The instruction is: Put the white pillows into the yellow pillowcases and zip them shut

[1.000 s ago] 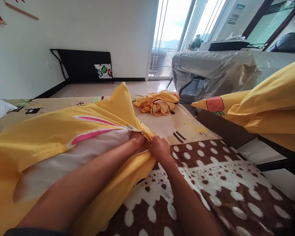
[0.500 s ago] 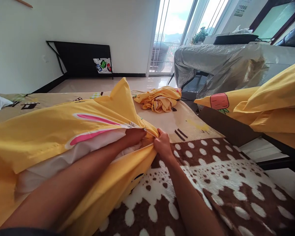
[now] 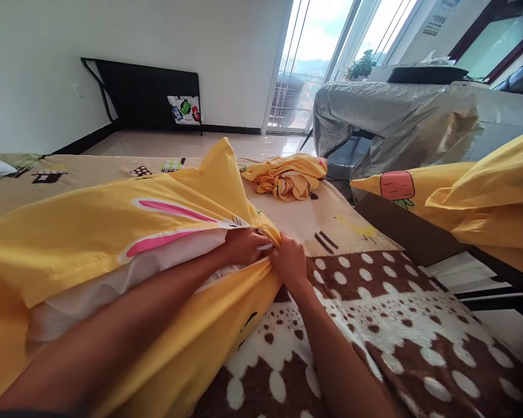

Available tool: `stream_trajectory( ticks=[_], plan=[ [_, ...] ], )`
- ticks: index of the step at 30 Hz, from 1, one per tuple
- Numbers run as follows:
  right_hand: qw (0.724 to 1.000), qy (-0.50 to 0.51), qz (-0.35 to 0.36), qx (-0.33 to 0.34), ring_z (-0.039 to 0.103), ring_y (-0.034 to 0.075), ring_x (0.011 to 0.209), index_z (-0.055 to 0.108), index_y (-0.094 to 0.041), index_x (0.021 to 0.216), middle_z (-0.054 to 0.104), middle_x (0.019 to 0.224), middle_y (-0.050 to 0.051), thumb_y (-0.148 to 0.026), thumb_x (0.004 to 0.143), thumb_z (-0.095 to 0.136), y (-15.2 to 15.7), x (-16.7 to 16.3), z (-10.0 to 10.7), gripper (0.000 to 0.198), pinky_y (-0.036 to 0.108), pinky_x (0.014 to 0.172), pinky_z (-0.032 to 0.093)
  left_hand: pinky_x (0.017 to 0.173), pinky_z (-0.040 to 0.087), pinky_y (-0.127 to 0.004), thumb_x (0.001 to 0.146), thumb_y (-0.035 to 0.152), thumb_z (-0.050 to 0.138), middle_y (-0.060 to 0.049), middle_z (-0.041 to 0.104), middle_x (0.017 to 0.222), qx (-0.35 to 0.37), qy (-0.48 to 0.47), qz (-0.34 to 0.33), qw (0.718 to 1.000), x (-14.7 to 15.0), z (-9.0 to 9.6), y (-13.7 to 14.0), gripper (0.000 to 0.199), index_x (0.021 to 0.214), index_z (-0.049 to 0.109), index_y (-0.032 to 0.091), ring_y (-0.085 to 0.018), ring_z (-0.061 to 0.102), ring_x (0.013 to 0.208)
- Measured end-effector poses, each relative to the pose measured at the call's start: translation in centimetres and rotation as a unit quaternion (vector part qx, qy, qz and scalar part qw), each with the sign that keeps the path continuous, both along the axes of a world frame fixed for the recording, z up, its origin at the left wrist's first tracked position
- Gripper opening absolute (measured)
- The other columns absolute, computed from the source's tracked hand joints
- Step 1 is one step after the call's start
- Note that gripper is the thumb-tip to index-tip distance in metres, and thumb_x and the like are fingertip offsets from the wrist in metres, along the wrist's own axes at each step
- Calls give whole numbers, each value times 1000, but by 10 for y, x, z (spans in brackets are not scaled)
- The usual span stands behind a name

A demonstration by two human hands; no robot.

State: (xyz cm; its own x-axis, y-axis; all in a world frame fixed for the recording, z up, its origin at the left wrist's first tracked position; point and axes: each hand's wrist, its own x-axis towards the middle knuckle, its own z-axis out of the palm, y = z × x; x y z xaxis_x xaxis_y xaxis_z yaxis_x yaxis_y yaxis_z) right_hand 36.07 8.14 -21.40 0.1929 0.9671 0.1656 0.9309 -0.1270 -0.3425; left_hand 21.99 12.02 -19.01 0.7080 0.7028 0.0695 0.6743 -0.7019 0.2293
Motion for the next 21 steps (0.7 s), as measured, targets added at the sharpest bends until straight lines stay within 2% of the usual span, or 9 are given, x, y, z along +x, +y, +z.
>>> stream_trajectory(
  ticks=[4, 6, 9, 11, 13, 15, 18, 21],
  plan=[
    [993, 81, 7, 81, 54, 19, 67, 60, -19, 87, 63, 70, 6, -11, 70, 41, 1, 1, 1, 27, 26, 59, 32, 86, 45, -27, 87, 25, 48, -7, 66, 113, -75, -77, -56, 993, 3, -2, 11, 27, 107, 65, 18, -21, 60, 102],
    [978, 164, 24, 123, 54, 18, 68, 61, -19, 84, 63, 70, 3, -14, 69, 40, 4, 3, -1, 26, 25, 61, 35, 87, 45, -28, 83, 15, 50, -5, 68, 110, -112, -64, -90, 988, 6, -5, 17, 25, 99, 68, 18, -20, 61, 100],
    [929, 326, 63, 163, 55, 16, 69, 61, -17, 83, 64, 74, 2, -21, 70, 42, 7, 3, -5, 24, 24, 63, 39, 94, 42, -29, 81, 8, 47, -4, 67, 113, -110, -71, -111, 985, 12, -14, 21, 27, 93, 70, 18, -20, 58, 107],
    [890, 414, 84, 171, 55, 16, 69, 62, -16, 83, 64, 75, 2, -25, 69, 46, 8, 2, -7, 24, 24, 63, 42, 102, 37, -30, 83, 9, 47, -4, 63, 122, -117, -127, -85, 981, 17, -21, 20, 29, 100, 68, 18, -20, 52, 116],
    [872, 452, 87, 170, 56, 15, 69, 64, -15, 85, 65, 75, 1, -25, 68, 48, 7, 1, -6, 26, 23, 62, 42, 105, 35, -30, 82, 10, 48, -4, 63, 122, -142, -194, -37, 970, 21, -26, 20, 29, 101, 68, 18, -19, 52, 118],
    [881, 438, 76, 164, 56, 15, 68, 66, -14, 86, 65, 73, 1, -24, 68, 48, 5, 2, -5, 27, 23, 61, 42, 103, 38, -33, 82, 12, 48, -6, 65, 117, -162, -241, 29, 956, 24, -30, 20, 26, 99, 68, 16, -21, 55, 113],
    [916, 364, 64, 159, 55, 15, 65, 68, -14, 84, 64, 68, 0, -22, 68, 47, 4, 7, -6, 28, 23, 60, 40, 98, 42, -42, 83, 18, 49, -12, 67, 110, -164, -273, 133, 938, 26, -30, 21, 23, 95, 68, 10, -27, 58, 107],
    [936, 312, 55, 155, 53, 15, 61, 70, -14, 83, 63, 65, 0, -21, 68, 48, 5, 13, -9, 27, 23, 56, 37, 94, 44, -41, 79, 19, 55, -11, 69, 104, -180, -315, 195, 911, 29, -28, 19, 19, 91, 68, 11, -27, 59, 104]
  ],
)
